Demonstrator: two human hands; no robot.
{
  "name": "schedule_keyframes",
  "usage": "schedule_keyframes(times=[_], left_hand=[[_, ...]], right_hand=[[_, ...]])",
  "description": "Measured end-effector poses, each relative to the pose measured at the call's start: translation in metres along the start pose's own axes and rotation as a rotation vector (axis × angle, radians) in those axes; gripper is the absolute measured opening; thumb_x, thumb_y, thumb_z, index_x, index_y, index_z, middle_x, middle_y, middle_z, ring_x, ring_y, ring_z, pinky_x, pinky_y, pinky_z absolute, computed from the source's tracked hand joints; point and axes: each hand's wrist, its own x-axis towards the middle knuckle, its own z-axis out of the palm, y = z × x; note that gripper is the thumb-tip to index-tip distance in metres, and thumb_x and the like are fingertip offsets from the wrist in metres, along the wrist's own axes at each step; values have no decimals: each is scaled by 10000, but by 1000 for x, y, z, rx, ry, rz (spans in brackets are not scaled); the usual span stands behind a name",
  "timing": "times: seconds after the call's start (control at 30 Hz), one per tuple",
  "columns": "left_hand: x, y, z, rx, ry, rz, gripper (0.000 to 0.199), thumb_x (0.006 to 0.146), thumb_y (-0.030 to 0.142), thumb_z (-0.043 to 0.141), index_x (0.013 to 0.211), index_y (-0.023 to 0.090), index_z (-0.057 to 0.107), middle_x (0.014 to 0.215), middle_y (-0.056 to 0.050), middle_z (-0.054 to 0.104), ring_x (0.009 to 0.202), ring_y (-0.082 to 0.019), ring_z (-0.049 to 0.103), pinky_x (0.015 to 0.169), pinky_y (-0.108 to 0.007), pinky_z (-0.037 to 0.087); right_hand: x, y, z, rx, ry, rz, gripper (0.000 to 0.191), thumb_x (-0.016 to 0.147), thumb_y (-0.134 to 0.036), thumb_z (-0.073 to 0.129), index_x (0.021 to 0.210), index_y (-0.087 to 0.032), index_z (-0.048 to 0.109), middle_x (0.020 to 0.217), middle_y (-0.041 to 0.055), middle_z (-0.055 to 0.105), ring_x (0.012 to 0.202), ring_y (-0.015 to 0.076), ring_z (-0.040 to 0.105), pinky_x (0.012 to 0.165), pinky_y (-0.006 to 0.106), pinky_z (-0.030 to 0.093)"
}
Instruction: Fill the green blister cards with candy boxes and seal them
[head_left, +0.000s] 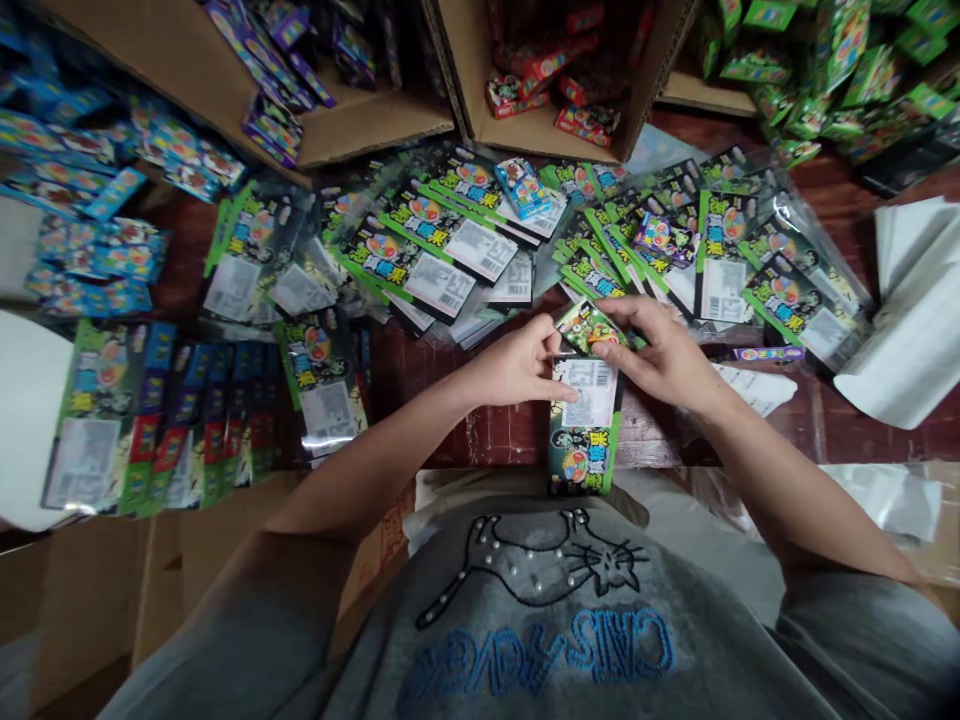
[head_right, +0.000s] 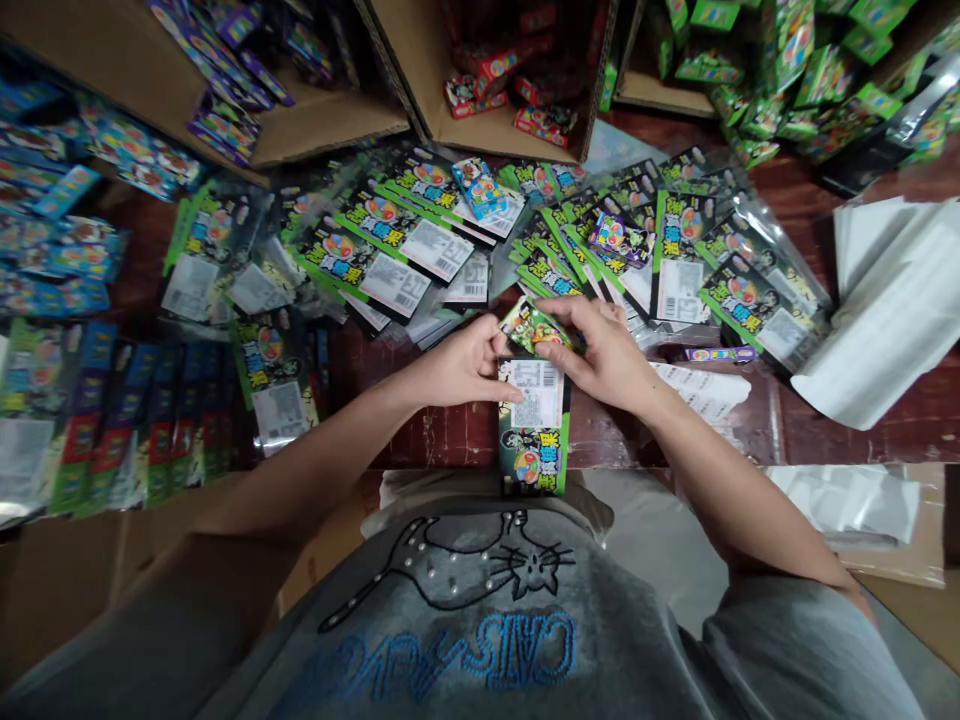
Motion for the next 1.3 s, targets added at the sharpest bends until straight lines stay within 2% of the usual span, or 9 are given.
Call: schedule_keyframes(times=[0.13, 0.3, 0.43, 0.57, 0.77, 0.97, 1.03, 1.13, 1.3], left_hand=[[-10, -6, 11, -15, 54, -12, 614, 730, 245, 914, 1030, 254, 378, 886, 49, 653, 768, -149, 729, 672, -292, 604], [-14, -3, 12, -31, 208, 31, 662, 768, 245, 890, 1154, 261, 352, 862, 48, 698, 801, -160, 759, 750, -308, 611], [-24, -2, 12, -27, 228, 2, 623, 778, 249, 884, 1130, 254, 370, 853, 47, 697, 789, -148, 749, 732, -285, 593], [-34, -6, 16, -52, 243, 12, 605, 784, 242, 874, 1130, 250, 378, 840, 54, 690, 764, -128, 728, 692, -247, 564], [-40, -12, 19, -64, 225, 12, 608, 785, 267, 887, 1150, 250, 401, 858, 42, 704, 802, -141, 747, 723, -257, 566], [-43, -17, 22, -55, 215, 32, 579, 813, 286, 877, 1166, 247, 421, 873, 29, 708, 832, -146, 746, 730, -255, 563], [-46, -17, 18, -49, 244, 35, 556, 821, 280, 871, 1159, 247, 431, 883, 27, 703, 844, -144, 743, 728, -249, 562], [-55, -18, 11, -56, 308, 50, 537, 842, 282, 860, 1170, 248, 437, 896, 26, 702, 838, -140, 738, 716, -238, 563], [-76, -23, 4, -50, 392, 81, 546, 857, 291, 859, 1241, 231, 476, 962, -2, 736, 851, -140, 737, 755, -245, 586]], right_hand=[[0, -6, -24, -67, -182, 15, 408, 998, -537, 691, 1345, -323, 709, 1081, 56, 770, 1007, 290, 685, 1016, 557, 489], [15, -1, -40, 18, -270, -25, 395, 983, -513, 715, 1319, -307, 736, 997, 44, 743, 936, 261, 660, 934, 486, 512], [25, -1, -35, 65, -345, -51, 378, 953, -466, 738, 1285, -287, 733, 964, 35, 734, 922, 252, 664, 911, 460, 496], [38, -9, -27, 92, -474, -78, 548, 900, -381, 729, 1439, -313, 654, 953, -2, 728, 785, 207, 640, 926, 446, 497], [61, -16, -22, 46, -598, -210, 156, 901, -310, 681, 1055, -288, 699, 909, -28, 727, 729, 163, 607, 775, 347, 481], [66, -19, -18, 69, -669, -256, 154, 965, -360, 675, 1068, -302, 773, 1000, 19, 716, 895, 195, 662, 844, 371, 524], [61, -22, -13, 75, -638, -233, 234, 985, -406, 668, 1170, -311, 774, 1044, 39, 724, 933, 216, 672, 871, 396, 551], [46, -27, -2, 53, -465, -114, 314, 998, -460, 692, 1246, -272, 736, 1103, 78, 734, 998, 251, 693, 934, 452, 583], [8, -33, 24, 67, -265, -98, 258, 989, -454, 744, 1184, -286, 729, 1486, 131, 614, 1447, 345, 564, 1203, 614, 473]])
